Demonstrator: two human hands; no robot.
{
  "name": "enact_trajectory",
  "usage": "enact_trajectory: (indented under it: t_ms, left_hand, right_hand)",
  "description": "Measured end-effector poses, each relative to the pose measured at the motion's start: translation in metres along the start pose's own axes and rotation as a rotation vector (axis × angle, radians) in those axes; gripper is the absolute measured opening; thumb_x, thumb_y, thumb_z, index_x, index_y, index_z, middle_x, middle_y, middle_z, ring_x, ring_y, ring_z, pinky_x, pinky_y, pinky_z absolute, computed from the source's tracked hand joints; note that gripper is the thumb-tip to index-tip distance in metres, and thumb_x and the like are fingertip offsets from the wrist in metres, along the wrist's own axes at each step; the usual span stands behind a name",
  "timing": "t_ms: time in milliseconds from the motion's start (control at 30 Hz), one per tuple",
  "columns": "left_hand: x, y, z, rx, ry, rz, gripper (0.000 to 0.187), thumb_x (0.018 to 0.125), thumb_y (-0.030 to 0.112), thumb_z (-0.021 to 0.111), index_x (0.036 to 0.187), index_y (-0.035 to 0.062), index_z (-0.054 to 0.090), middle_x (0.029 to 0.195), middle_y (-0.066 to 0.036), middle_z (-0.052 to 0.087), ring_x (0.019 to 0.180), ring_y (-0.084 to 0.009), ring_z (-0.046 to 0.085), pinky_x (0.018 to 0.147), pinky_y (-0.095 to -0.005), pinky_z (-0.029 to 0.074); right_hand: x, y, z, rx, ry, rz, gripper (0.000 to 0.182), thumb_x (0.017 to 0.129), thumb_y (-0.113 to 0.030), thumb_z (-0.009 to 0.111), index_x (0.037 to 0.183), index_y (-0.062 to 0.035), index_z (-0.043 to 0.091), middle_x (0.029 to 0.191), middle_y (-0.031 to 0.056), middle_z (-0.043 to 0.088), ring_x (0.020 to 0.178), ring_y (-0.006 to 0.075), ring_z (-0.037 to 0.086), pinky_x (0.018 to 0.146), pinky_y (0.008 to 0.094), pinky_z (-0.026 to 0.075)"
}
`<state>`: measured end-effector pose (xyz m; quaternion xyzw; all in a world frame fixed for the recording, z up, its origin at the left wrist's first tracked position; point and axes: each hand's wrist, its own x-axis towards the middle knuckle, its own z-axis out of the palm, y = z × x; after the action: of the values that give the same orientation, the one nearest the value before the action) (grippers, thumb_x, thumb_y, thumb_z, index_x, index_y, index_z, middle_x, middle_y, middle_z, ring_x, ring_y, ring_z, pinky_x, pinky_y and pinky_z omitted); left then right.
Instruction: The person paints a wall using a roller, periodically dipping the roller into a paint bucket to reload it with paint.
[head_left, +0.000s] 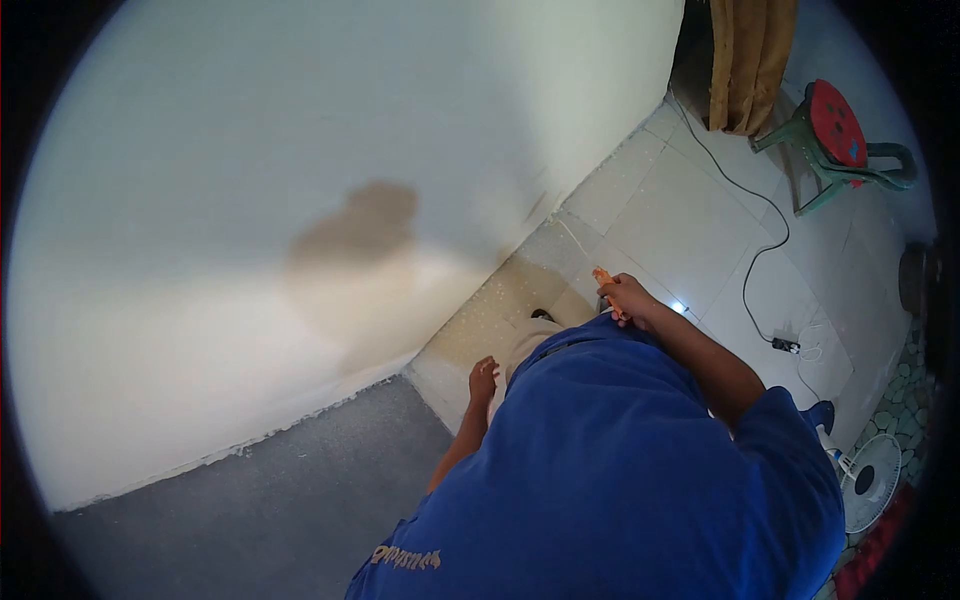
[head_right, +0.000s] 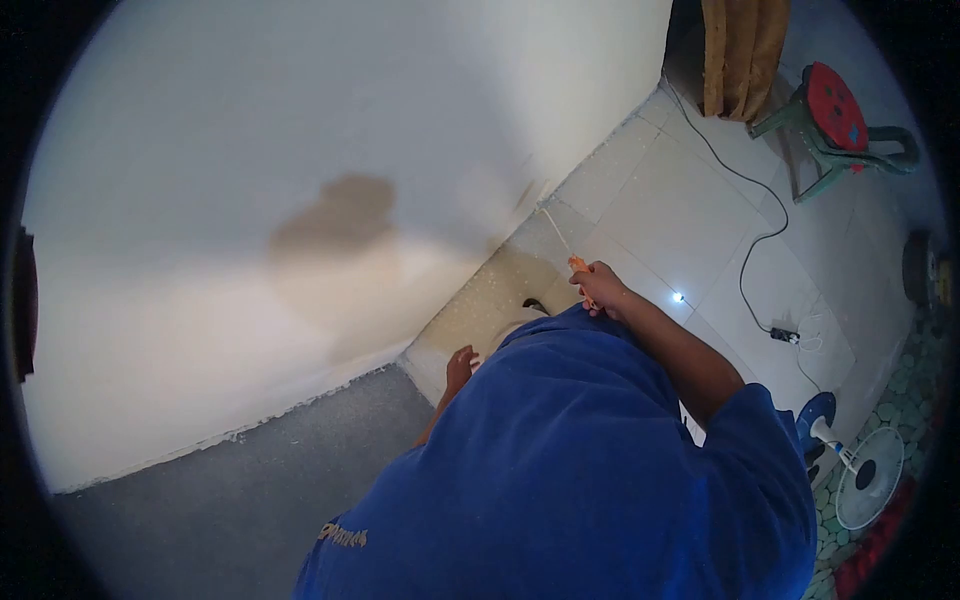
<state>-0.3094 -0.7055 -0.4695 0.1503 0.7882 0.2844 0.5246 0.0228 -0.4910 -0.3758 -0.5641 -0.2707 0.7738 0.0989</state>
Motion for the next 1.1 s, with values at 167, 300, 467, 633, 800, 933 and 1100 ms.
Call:
enact_trajectory:
  t_ms: [167,300,467,633,800,933,1100]
  left_hand:
    - [0.016,0.028,-0.028,-0.255,0.337,0.353,0.021,0.087,0.013,0.046,0.103,0.0009,0.053,0.089,-0.008,0.058,0.082,-0.0169,0.055,0.073,-0.0274,0.044]
    - [0.030,0.089,-0.081,-0.210,0.640,0.684,0.024,0.090,0.018,0.044,0.104,-0.0014,0.050,0.088,-0.005,0.054,0.083,-0.0141,0.050,0.078,-0.0256,0.040]
    - [-0.024,0.228,-0.152,-0.111,1.195,0.696,0.054,0.090,0.031,0.045,0.131,0.0010,0.026,0.134,-0.020,0.026,0.123,-0.0291,0.030,0.101,-0.0386,0.028]
    - [-0.055,0.320,-0.219,-0.063,1.403,1.037,0.072,0.088,0.039,0.045,0.136,0.0005,0.007,0.142,-0.019,0.005,0.132,-0.0301,0.012,0.107,-0.0419,0.015]
    - [-0.040,0.356,-0.230,0.023,1.355,1.149,0.073,0.089,0.037,0.045,0.138,0.0053,0.001,0.144,-0.017,-0.007,0.133,-0.0307,-0.006,0.106,-0.0460,0.006]
    - [-0.012,0.349,-0.241,0.183,1.440,1.180,0.072,0.090,0.036,0.043,0.139,0.0070,-0.001,0.143,-0.016,-0.014,0.131,-0.0323,-0.015,0.104,-0.0498,-0.003]
    - [0.001,0.344,-0.250,0.329,1.474,1.343,0.073,0.090,0.038,0.040,0.138,0.0065,-0.005,0.141,-0.017,-0.021,0.130,-0.0323,-0.021,0.100,-0.0500,-0.014]
  right_hand:
    - [0.003,-0.008,0.021,-0.004,-0.007,0.001,0.039,0.078,-0.020,0.057,0.105,-0.0014,0.037,0.073,0.0080,0.048,0.040,0.0116,0.046,0.030,0.0253,0.038]
    - [0.006,-0.015,0.041,0.001,0.026,0.003,0.038,0.078,-0.021,0.057,0.104,-0.0009,0.037,0.073,0.0080,0.048,0.040,0.0117,0.046,0.030,0.0254,0.038]
    - [0.005,-0.017,0.073,0.070,0.052,-0.001,0.036,0.079,-0.021,0.056,0.103,-0.0008,0.037,0.073,0.0077,0.047,0.039,0.0115,0.046,0.029,0.0246,0.037]
    - [0.001,-0.013,0.100,0.113,0.078,-0.014,0.038,0.080,-0.022,0.056,0.103,0.0001,0.037,0.073,0.0077,0.047,0.039,0.0112,0.045,0.029,0.0241,0.037]
    - [-0.001,-0.006,0.128,0.118,0.118,-0.022,0.041,0.079,-0.024,0.058,0.105,0.0013,0.037,0.072,0.0073,0.047,0.037,0.0114,0.045,0.029,0.0248,0.037]
    - [-0.009,-0.006,0.155,0.149,0.163,-0.031,0.032,0.082,-0.025,0.053,0.100,-0.0017,0.041,0.073,0.0066,0.047,0.036,0.0104,0.043,0.029,0.0228,0.035]
    - [0.003,0.006,0.185,0.211,0.170,-0.073,0.036,0.081,-0.025,0.054,0.104,-0.0005,0.041,0.073,0.0070,0.048,0.037,0.0105,0.044,0.029,0.0233,0.036]
